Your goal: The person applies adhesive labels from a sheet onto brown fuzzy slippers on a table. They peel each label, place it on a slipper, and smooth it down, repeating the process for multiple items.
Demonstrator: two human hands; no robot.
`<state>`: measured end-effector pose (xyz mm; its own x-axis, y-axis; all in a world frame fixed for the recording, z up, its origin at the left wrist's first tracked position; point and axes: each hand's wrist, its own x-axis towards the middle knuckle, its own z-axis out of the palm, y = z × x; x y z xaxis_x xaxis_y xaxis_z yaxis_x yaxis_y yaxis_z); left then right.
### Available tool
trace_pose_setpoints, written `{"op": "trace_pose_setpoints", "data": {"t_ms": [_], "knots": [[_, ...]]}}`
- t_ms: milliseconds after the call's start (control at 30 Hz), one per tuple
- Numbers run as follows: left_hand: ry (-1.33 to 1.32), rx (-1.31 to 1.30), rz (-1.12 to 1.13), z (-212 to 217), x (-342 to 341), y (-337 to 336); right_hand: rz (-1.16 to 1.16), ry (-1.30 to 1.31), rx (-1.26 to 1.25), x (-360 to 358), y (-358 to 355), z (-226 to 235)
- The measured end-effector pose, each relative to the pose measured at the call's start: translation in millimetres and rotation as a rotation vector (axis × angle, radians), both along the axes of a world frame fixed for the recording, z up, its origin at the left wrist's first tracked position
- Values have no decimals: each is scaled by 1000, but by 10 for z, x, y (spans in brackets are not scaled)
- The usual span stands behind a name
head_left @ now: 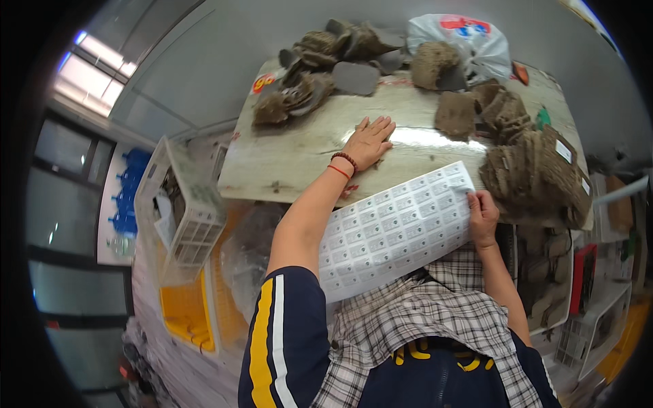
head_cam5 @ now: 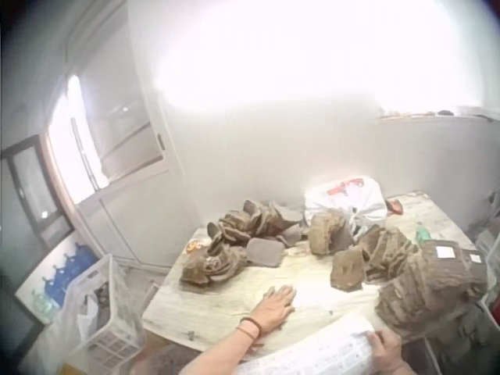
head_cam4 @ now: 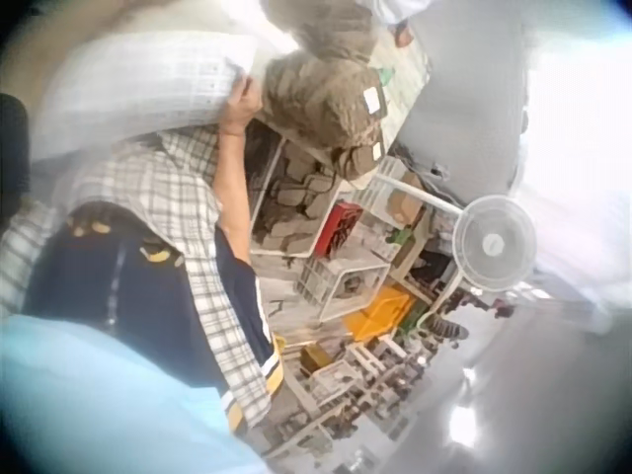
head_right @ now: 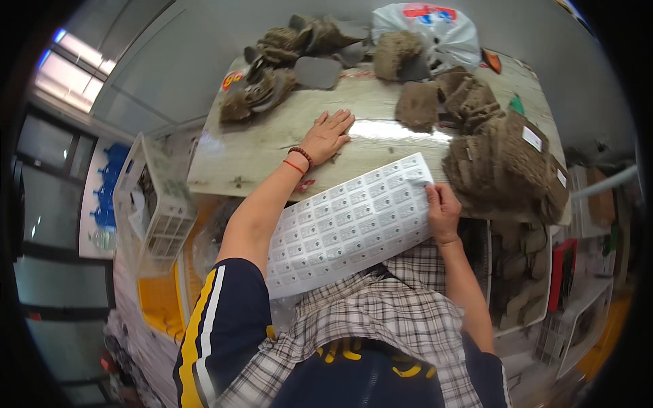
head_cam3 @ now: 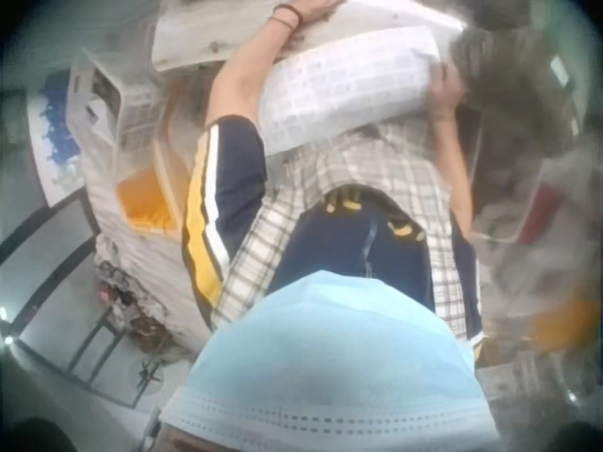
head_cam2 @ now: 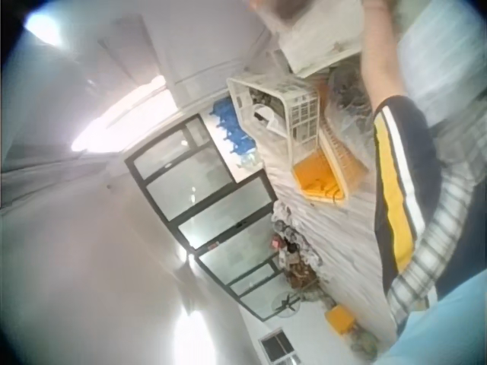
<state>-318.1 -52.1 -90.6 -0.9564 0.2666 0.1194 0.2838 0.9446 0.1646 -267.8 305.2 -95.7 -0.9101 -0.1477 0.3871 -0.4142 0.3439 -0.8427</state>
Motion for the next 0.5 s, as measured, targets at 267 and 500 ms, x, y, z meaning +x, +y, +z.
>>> {"op": "trace_pose_setpoints", "data": {"t_ms": [267,500], "knots": [[105,-384,521,-83,1635,-1285,16,35,18,-11,-4,-132],[429,78,787,-450,2151,-1609,58,-36,-82,-49,-1,-155]]}}
